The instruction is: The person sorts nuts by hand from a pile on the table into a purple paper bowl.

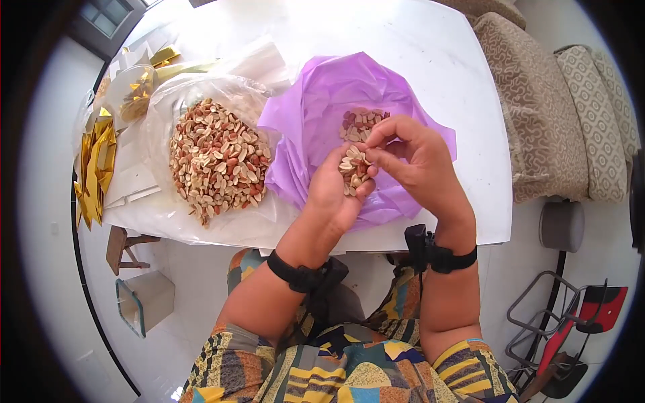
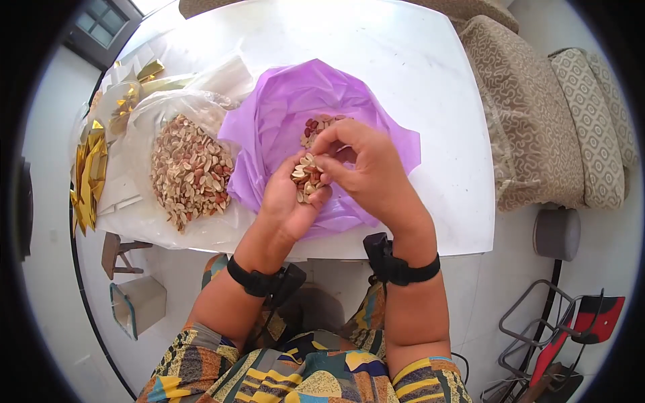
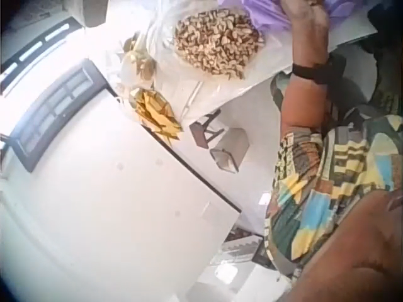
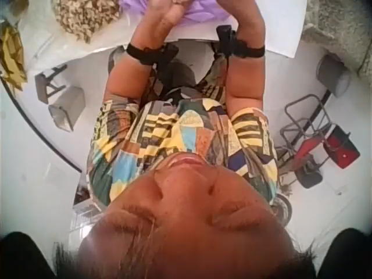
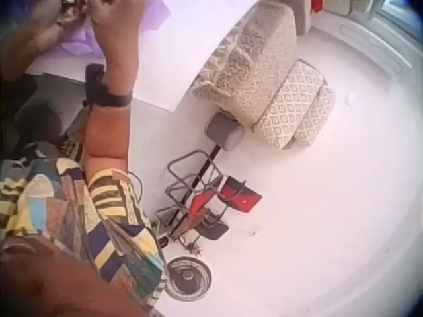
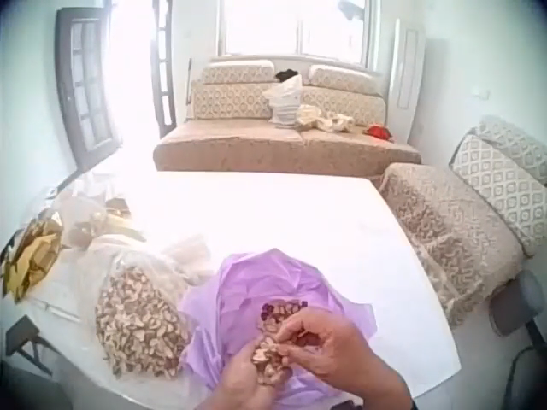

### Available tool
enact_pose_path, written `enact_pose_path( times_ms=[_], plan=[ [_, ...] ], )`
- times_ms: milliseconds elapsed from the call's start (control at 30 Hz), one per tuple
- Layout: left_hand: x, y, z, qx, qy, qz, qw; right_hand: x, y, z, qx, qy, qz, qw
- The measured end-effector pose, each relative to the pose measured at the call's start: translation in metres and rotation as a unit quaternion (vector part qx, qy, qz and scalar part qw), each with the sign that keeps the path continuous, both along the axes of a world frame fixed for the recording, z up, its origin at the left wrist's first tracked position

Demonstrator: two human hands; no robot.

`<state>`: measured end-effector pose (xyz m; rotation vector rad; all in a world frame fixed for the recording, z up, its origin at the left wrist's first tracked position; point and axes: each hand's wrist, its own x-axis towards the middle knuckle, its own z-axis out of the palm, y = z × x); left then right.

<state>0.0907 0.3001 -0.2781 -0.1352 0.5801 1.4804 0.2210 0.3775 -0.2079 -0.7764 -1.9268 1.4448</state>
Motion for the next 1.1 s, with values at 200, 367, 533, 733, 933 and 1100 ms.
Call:
enact_pose_path(
  times_ms=[200, 367, 533, 733, 933, 1100],
  plan=[
    [-0.003, 0.0, 0.0, 0.009, -0.024, 0.0, 1.0, 0.001, 0.002, -0.004, 0.014, 0.018, -0.043, 0.999],
    [-0.004, 0.0, -0.001, 0.009, -0.032, -0.003, 0.999, 0.018, 0.013, -0.025, 0.251, -0.246, -0.116, 0.929],
    [-0.003, 0.0, 0.0, 0.007, -0.016, -0.004, 1.0, 0.019, 0.006, -0.027, 0.284, -0.303, -0.121, 0.902],
    [-0.004, 0.0, -0.003, 0.006, -0.024, -0.006, 1.0, 0.02, 0.006, -0.025, 0.268, -0.356, -0.11, 0.889],
    [-0.005, 0.0, -0.005, 0.012, -0.022, -0.009, 1.0, 0.026, 0.005, -0.021, 0.254, -0.358, -0.129, 0.889],
    [-0.005, -0.001, -0.004, 0.013, -0.028, -0.011, 0.999, 0.029, 0.009, -0.029, 0.249, -0.383, -0.118, 0.882]
  ],
)
